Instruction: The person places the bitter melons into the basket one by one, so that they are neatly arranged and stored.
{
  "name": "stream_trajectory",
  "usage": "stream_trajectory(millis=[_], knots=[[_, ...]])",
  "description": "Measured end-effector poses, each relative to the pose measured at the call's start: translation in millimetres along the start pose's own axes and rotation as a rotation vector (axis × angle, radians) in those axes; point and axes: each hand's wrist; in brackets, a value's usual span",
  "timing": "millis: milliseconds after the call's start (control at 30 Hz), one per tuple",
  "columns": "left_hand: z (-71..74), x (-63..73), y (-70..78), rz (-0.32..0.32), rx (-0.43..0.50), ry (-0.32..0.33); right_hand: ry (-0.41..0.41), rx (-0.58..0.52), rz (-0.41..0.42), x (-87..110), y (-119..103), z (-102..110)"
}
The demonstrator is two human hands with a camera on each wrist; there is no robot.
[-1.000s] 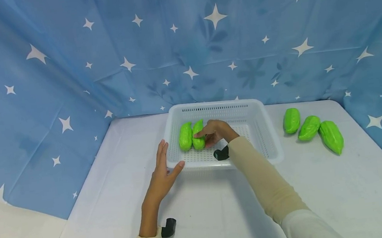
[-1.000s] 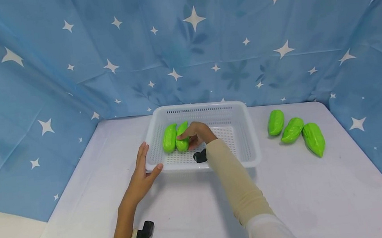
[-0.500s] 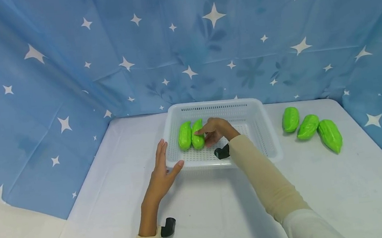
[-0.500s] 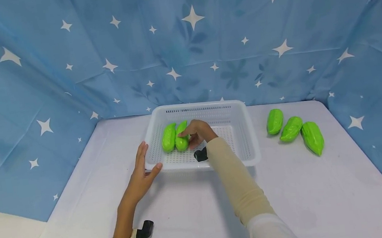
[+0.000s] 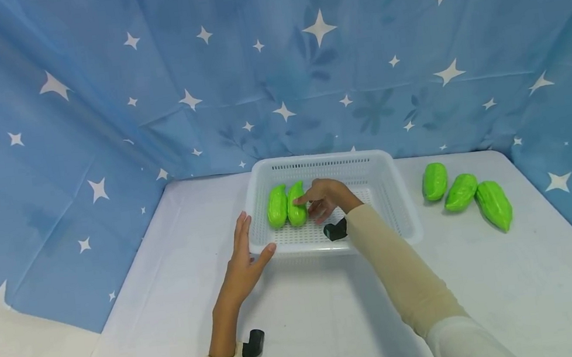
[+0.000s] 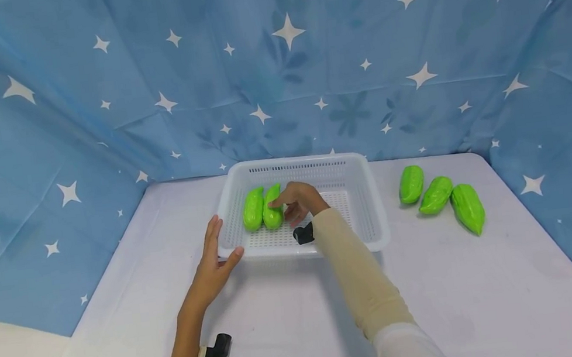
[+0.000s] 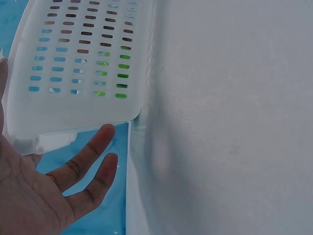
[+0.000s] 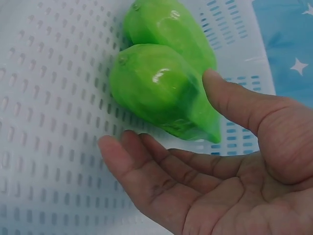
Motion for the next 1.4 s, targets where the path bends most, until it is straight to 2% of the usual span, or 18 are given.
stream_trajectory(millis=[200,367,533,733,833,967,1200,1367,1400], knots=[[0.0,0.0,0.0,-0.001,0.000,0.002,-0.051,0.037,0.037,13.4,-2,14],[-0.3,0.2,1.0,-0.003,0.005,0.002,-0.049,0.116,0.116,31.6,-5,34],[-1.2,0.7,-0.1,-0.001,0.007,0.001,0.005,0.140,0.267,61.0,-1,55],[-1.2,-1.1,-0.1,-0.010,-0.006,0.010,0.079,0.065,0.502,97.2,19,84],[-1.3,-1.4,-0.5,-0.016,-0.008,0.013,0.137,0.004,0.603,115.4,37,95],[-1.1,0.0,-0.9,-0.005,-0.002,0.012,0.240,-0.078,0.671,137.4,68,107],[-1.7,-0.3,-1.7,-0.014,0.010,0.014,0.432,-0.319,0.736,169.6,128,126],[-2.1,-1.1,-1.6,-0.015,0.019,0.013,0.638,-0.395,0.730,184.6,173,142],[-2.0,-1.0,-1.4,-0.016,0.018,0.012,0.701,-0.367,0.693,185.8,182,145]])
Point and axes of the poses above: each hand's wrist, its own x-axis away from the middle knuckle, its own z-axis out of the back of the hand, y = z × x, and after that the axes turned 5 degrees about z, right-handed
